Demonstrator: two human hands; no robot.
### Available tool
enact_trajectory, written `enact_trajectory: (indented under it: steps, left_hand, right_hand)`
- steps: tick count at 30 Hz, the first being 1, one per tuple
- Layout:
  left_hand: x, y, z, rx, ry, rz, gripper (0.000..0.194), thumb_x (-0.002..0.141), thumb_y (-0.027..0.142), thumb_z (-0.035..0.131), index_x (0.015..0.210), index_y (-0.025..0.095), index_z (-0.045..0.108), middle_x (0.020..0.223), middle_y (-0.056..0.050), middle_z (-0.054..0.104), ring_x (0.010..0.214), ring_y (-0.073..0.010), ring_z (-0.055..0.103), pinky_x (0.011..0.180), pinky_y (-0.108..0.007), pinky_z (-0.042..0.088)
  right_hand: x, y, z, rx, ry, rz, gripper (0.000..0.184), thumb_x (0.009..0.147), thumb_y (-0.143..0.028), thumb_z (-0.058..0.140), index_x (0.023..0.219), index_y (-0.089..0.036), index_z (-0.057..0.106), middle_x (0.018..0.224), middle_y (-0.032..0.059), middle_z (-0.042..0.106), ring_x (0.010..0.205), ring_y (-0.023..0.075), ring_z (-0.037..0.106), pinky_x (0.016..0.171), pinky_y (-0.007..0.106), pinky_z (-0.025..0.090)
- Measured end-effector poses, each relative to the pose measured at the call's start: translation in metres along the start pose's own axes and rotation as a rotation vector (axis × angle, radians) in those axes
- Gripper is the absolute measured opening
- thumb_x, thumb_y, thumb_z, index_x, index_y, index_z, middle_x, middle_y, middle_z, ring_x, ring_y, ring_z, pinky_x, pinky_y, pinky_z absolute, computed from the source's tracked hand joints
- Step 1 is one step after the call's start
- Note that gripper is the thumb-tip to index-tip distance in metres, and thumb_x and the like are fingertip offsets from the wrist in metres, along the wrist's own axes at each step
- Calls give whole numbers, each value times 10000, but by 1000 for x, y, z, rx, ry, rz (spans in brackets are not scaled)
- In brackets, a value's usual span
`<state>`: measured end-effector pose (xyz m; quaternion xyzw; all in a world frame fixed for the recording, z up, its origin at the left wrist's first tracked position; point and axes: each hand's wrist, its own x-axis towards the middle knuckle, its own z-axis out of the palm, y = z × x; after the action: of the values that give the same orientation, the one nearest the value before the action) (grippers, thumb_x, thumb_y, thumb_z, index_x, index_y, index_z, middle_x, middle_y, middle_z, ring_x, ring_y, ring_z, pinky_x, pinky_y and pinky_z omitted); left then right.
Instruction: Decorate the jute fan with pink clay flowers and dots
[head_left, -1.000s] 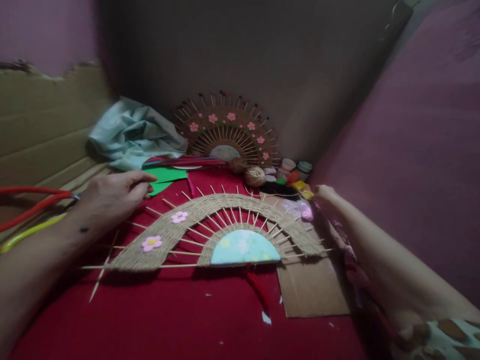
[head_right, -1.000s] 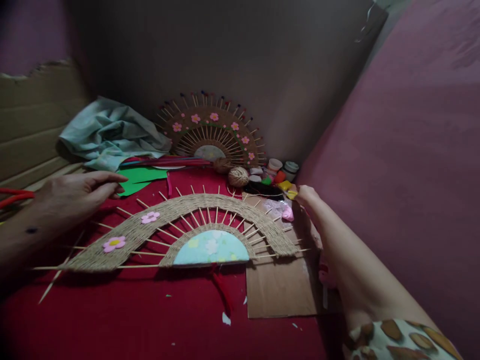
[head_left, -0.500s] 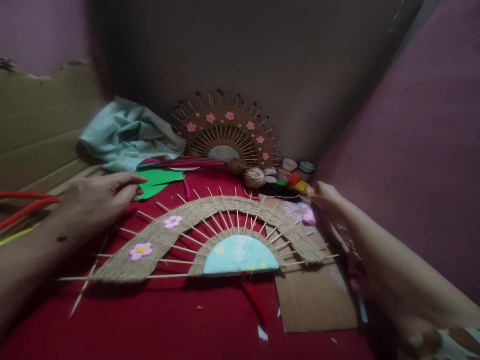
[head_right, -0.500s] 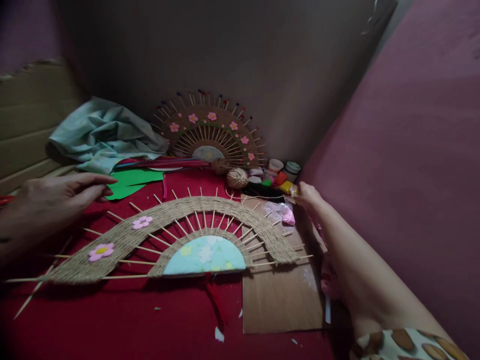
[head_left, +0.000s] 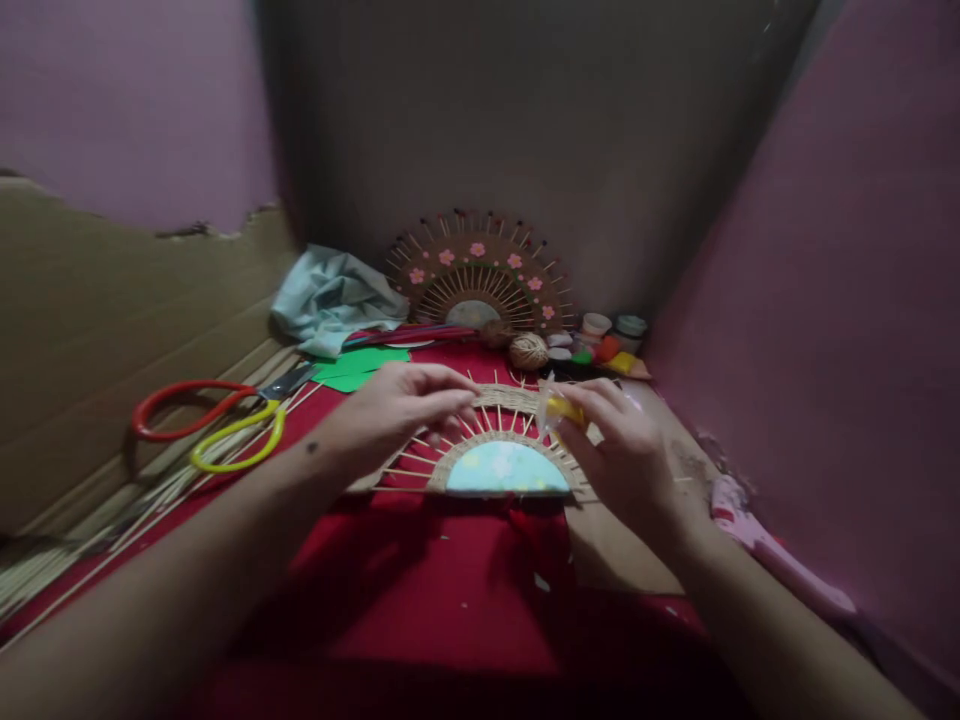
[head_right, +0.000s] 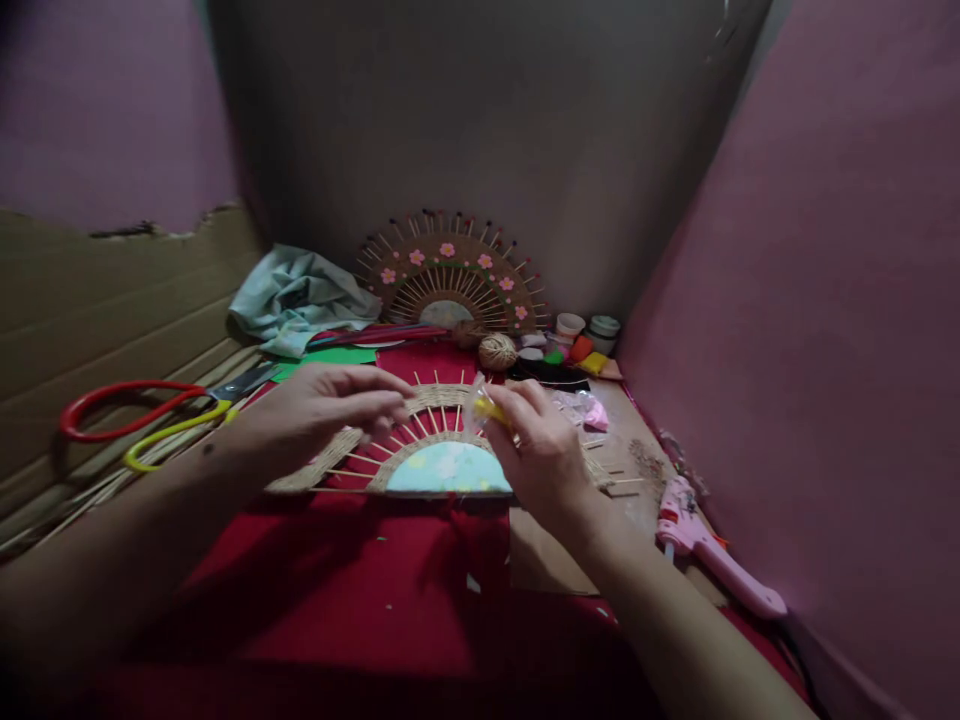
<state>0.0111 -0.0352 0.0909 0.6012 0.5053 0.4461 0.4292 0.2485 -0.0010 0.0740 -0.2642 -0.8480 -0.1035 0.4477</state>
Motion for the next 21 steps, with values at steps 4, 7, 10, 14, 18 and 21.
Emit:
enact_trajectory:
  steps: [4,7,10,14,18,21]
  left_hand:
    - [1,2,32,-169,-201,-28,220,761,358,674,780,139,658,765,-46,660,572,-86,570,483,-187,426]
    - [2,0,39,-198,-190,-12,190,765,322,665,750,134,640,738,-31,633,572,-81,562,481,-183,428]
    - [4,-2,41,-157,-160,-12,156,749,284,662,732,130,640,696,-23,619,558,-82,553,474,-183,423]
    - [7,-2,44,-164,-128,-17,126,709,245,669,706,130,615,655,-18,607,524,-88,542,453,-197,416]
    - [11,-1,49,-125,-153,-26,118,710,233,650,694,135,587,626,-1,588,500,-83,523,453,-203,408]
    - [13,-1,53,-142,-133,-41,109,708,215,644,676,133,580,604,4,581,478,-79,508,445,-204,397]
  right_hand:
    - [-5,-5,13,49,16,-50,239,893,-146,481,1081,-178,625,922,88,647,853,184,624,758,339,528]
    - [-6,-2,19,63,15,-73,254,898,-151,472,1091,-169,637,892,93,639,848,195,624,739,334,533]
    - [-8,0,21,49,-23,-86,253,896,-151,470,1074,-140,649,864,102,631,838,209,625,723,341,531]
    - [-12,4,25,50,-38,-38,249,914,-175,443,1055,-166,648,854,82,631,826,191,611,730,339,528]
    - [-17,10,30,77,-35,11,224,912,-179,451,1031,-168,641,853,74,624,812,181,596,718,328,517]
    - [-18,10,24,178,-89,26,246,857,-124,474,1060,-148,612,924,92,620,856,190,582,745,341,509]
